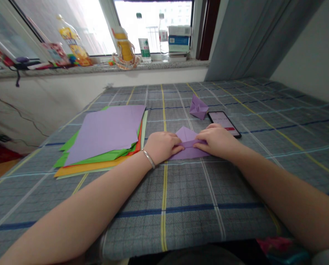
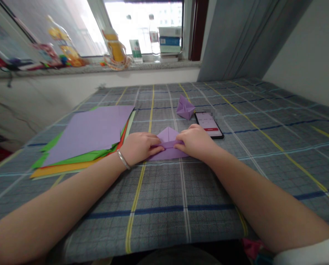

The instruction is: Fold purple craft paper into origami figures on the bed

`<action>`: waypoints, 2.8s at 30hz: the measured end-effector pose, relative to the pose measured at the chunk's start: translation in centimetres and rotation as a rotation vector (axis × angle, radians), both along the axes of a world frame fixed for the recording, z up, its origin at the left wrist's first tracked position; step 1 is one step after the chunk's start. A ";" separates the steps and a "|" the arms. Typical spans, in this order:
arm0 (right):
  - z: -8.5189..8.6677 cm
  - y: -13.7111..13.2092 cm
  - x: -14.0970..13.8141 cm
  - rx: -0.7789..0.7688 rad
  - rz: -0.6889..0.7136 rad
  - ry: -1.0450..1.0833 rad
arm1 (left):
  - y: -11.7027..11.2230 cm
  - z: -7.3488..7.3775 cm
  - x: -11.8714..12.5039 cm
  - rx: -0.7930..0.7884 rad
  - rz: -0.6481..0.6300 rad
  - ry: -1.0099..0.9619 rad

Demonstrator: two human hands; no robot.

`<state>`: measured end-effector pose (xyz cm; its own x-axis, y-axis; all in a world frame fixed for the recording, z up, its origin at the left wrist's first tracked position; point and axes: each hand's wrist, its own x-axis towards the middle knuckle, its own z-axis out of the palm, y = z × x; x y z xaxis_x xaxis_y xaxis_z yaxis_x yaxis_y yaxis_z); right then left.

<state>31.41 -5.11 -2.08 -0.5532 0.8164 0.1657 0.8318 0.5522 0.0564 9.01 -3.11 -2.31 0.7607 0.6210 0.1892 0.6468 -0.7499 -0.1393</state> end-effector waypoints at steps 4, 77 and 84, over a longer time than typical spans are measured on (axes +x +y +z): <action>-0.4 0.5 0.3 -0.002 -0.081 0.069 | 0.5 -0.3 -0.3 -0.041 0.131 -0.045; -0.2 2.3 3.5 -0.224 -0.378 0.265 | 1.6 -3.4 2.7 -0.247 0.140 -0.065; -0.8 2.3 3.6 -0.144 -0.322 0.226 | 1.7 -3.4 2.7 -0.271 0.140 -0.062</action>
<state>35.00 -2.84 -2.87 -0.2291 0.9652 0.1257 0.9457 0.2513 -0.2061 11.76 -1.37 -5.71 0.6562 0.7532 0.0461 0.7475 -0.6572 0.0965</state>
